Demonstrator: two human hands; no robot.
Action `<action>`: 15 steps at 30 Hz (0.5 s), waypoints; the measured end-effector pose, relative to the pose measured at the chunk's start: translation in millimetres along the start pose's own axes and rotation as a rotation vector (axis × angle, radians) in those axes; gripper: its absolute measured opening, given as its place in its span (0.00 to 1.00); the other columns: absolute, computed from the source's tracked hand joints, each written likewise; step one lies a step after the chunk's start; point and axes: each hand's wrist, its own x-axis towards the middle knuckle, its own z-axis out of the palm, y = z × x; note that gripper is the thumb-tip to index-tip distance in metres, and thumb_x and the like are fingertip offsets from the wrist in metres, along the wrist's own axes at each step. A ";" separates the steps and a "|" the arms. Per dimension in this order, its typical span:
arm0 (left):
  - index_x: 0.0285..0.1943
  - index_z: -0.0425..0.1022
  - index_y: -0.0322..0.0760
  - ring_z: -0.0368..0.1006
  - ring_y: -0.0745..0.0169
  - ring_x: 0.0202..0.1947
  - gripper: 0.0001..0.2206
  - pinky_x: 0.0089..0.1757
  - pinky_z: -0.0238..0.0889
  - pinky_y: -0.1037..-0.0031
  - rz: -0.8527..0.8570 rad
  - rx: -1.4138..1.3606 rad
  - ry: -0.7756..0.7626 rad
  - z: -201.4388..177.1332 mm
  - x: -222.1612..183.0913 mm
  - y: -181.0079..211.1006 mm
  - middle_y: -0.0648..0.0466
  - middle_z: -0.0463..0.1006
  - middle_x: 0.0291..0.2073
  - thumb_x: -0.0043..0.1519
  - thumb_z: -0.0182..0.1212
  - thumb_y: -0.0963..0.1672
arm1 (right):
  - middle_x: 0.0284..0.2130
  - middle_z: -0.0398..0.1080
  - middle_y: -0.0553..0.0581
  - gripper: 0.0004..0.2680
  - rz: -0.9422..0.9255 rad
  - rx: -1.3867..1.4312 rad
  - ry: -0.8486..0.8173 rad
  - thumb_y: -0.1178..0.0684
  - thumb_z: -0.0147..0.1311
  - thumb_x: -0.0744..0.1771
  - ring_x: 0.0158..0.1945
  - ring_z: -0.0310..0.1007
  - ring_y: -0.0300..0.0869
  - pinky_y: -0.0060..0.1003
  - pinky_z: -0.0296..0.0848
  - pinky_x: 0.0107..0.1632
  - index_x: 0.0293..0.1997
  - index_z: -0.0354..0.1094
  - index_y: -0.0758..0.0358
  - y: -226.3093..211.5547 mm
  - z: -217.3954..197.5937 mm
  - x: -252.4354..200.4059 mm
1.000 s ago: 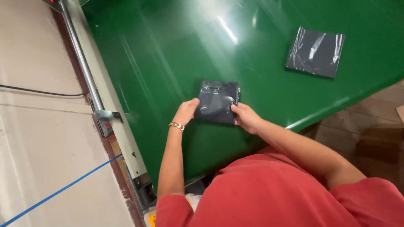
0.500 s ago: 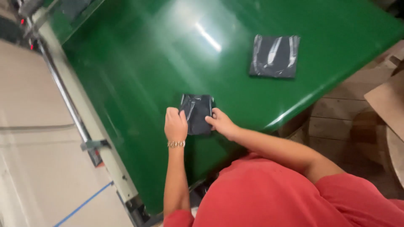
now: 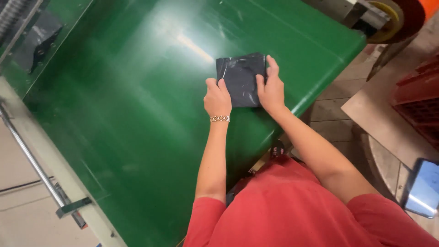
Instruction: Folding plastic bags from a conveyor belt and stacking them into a red plastic crate.
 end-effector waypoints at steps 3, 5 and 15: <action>0.44 0.61 0.46 0.79 0.37 0.27 0.12 0.32 0.72 0.52 -0.002 0.119 -0.004 31.0 2.8 0.4 0.50 0.78 0.28 0.69 0.41 0.53 | 0.49 0.72 0.73 0.23 0.059 -0.217 -0.118 0.53 0.50 0.70 0.44 0.75 0.69 0.62 0.74 0.47 0.72 0.42 0.49 -1.5 -2.3 17.2; 0.44 0.61 0.46 0.79 0.38 0.27 0.12 0.32 0.72 0.52 -0.012 0.149 -0.023 46.3 2.7 -7.4 0.50 0.78 0.28 0.69 0.41 0.53 | 0.49 0.72 0.73 0.23 0.080 -0.279 -0.174 0.52 0.48 0.70 0.43 0.75 0.69 0.61 0.74 0.46 0.73 0.42 0.50 2.7 1.0 20.2; 0.53 0.68 0.41 0.74 0.42 0.42 0.27 0.36 0.73 0.49 0.037 0.334 0.000 59.5 16.6 -10.3 0.50 0.72 0.40 0.56 0.60 0.60 | 0.31 0.69 0.51 0.21 -0.040 -0.738 -0.121 0.48 0.48 0.66 0.33 0.78 0.48 0.47 0.78 0.31 0.68 0.55 0.56 14.0 25.4 22.1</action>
